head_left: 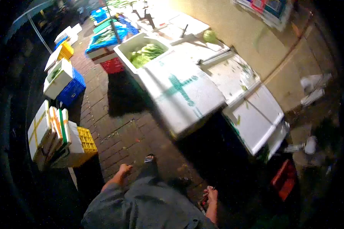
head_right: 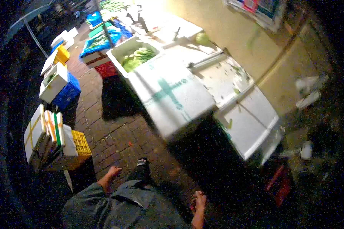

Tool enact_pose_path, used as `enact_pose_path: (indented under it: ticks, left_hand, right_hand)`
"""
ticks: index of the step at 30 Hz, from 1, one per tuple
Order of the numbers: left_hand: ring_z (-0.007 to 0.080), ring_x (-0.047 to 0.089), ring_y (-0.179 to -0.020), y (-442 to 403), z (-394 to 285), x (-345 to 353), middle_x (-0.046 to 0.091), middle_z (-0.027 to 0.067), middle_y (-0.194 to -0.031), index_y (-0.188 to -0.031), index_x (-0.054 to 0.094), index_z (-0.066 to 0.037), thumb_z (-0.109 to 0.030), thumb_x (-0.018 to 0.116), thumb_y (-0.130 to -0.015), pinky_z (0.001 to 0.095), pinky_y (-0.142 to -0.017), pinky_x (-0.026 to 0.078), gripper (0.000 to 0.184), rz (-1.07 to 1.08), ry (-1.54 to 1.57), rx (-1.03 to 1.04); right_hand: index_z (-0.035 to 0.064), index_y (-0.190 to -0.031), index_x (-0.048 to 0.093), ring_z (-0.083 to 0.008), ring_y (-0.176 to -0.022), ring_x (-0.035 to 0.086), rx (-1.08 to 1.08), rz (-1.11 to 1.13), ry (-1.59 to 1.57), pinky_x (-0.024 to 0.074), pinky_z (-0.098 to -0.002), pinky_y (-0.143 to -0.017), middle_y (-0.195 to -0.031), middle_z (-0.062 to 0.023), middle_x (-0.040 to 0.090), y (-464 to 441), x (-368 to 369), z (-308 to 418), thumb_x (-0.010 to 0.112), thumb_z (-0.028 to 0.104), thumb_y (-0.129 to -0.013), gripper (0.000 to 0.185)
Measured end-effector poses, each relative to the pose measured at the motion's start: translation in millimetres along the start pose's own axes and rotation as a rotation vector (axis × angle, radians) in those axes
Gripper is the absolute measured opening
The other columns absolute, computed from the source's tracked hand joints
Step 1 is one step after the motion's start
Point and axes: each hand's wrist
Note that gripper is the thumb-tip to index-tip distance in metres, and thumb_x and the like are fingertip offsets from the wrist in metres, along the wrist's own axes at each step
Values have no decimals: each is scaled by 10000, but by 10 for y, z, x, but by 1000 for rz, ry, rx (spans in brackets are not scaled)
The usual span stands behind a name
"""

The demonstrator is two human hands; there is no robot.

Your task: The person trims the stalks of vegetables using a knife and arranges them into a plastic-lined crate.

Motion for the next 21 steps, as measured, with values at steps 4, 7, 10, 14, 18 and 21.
enact_pose_path:
  ticks: [4, 7, 10, 14, 18, 21]
  left_hand:
    - [267, 665, -683, -171, 8, -294, 722, 146, -889, -891, 712, 13, -375, 717, -861, 434, -617, 515, 390, -66, 299, 134]
    - [241, 649, -675, -499, 265, -786, 689, 120, -819, -854, 699, 18, -370, 703, -877, 433, -601, 511, 389, -158, 405, 132]
    - [207, 632, -668, -766, 661, -1418, 658, 97, -770, -877, 689, 19, -321, 687, -903, 397, -592, 516, 341, -128, 597, -49]
    - [162, 596, -618, -1386, 1826, -1813, 623, 64, -734, -964, 663, 11, -208, 664, -930, 335, -549, 500, 222, -256, 1236, -151]
    - [154, 588, -593, -841, 1827, -2522, 622, 60, -726, -944, 636, 8, -166, 635, -951, 315, -512, 477, 174, -436, 1246, -271]
    - [204, 576, -577, -897, 2312, -2149, 611, 75, -712, -838, 634, -45, -202, 592, -958, 387, -513, 465, 202, -414, 1412, -339]
  right_hand:
    - [17, -1078, 623, -179, -558, 598, 14, 149, 227, 509, -338, -506, -810, -109, 669, -323, 1103, 306, 665, 205, -936, 240]
    - [8, -1074, 632, -175, -608, 619, -35, 223, 369, 517, -331, -523, -809, -102, 664, -232, 2147, 794, 665, 179, -935, 223]
    - [8, -1076, 643, -173, -663, 638, -114, 232, 444, 526, -336, -542, -834, -98, 676, -258, 3097, 1024, 679, 180, -924, 233]
    - [14, -1041, 663, -174, -681, 645, -86, 328, 635, 532, -344, -565, -857, -84, 686, -114, 4119, 1559, 693, 205, -916, 230]
    - [15, -1042, 663, -167, -725, 653, -249, 497, 838, 520, -322, -599, -860, -70, 686, -834, 4880, 1547, 702, 246, -913, 268]
    - [24, -1018, 707, -224, -750, 682, -345, 518, 962, 539, -372, -719, -867, -102, 727, -854, 5597, 1903, 710, 359, -871, 366]
Point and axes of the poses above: each hand's wrist, its own y-axis away from the middle knuckle, its own x-axis out of the palm, z = x × y
